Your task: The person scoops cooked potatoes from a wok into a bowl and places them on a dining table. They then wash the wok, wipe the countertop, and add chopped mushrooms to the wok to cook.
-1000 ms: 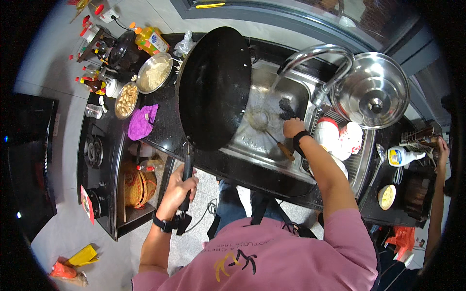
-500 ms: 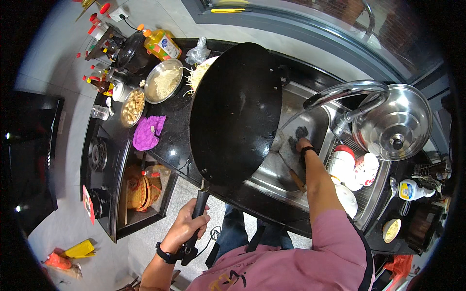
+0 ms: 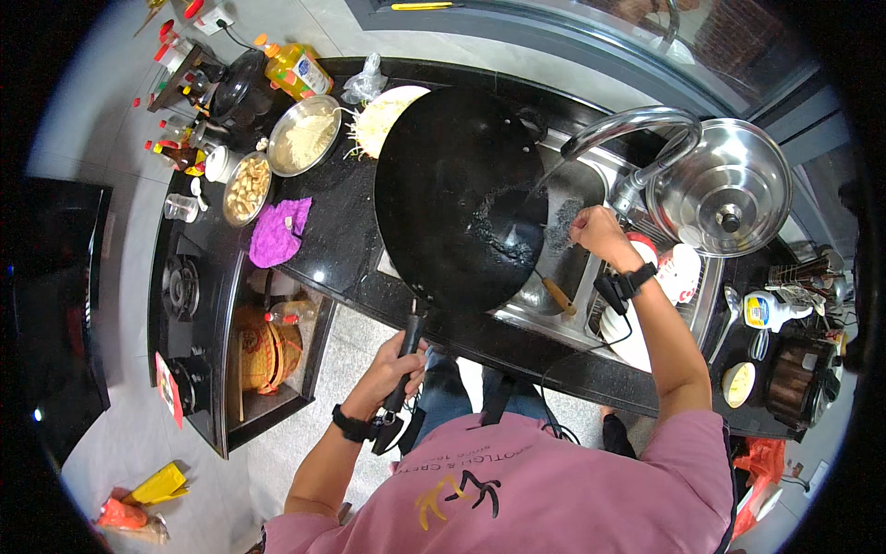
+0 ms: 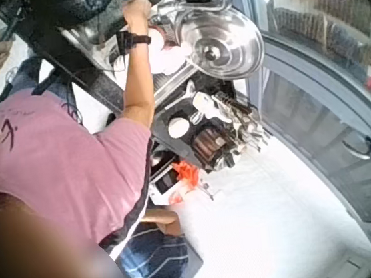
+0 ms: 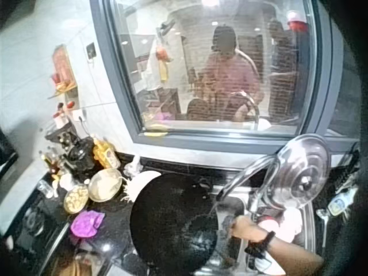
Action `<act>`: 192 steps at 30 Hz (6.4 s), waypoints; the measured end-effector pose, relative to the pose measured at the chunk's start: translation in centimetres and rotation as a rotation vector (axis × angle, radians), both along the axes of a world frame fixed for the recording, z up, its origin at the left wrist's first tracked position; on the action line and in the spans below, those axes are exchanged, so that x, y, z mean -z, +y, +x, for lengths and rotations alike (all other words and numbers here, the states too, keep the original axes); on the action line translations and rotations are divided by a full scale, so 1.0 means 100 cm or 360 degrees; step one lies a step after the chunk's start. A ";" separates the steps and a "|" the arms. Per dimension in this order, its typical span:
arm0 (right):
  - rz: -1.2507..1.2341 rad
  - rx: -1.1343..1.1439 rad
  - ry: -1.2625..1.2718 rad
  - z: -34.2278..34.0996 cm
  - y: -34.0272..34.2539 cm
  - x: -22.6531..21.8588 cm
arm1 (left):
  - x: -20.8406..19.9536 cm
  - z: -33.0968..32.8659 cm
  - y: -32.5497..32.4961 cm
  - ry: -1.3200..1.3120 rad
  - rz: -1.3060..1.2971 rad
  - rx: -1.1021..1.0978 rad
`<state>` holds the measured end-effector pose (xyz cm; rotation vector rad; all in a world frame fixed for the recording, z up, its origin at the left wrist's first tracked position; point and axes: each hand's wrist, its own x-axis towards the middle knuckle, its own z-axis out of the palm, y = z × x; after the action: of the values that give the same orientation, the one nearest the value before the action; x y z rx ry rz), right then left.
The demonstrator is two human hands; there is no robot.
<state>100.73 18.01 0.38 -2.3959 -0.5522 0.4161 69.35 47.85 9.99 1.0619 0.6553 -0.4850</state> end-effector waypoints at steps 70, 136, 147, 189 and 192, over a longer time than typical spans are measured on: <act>0.0167 -0.1314 0.0547 -0.114 0.175 0.074 | 0.108 0.004 0.048 0.0289 -0.0980 0.0110; -0.1245 -0.0613 0.0110 -0.089 0.018 0.104 | 0.087 0.008 0.053 0.0222 -0.0730 0.0190; 0.0017 -0.0826 0.0775 -0.132 0.069 0.074 | 0.051 0.019 0.052 0.0188 -0.0399 0.0333; 0.0108 -0.0616 -0.0276 -0.115 -0.001 0.154 | -0.115 -0.045 0.042 -0.0394 0.0835 -0.0036; 0.0288 0.0012 0.0737 -0.105 -0.025 0.145 | -0.105 -0.053 0.061 -0.0500 0.0628 -0.0042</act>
<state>90.25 15.56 -14.10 -2.0346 -0.3509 0.8502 64.06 53.91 20.52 1.4639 0.4930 -0.1587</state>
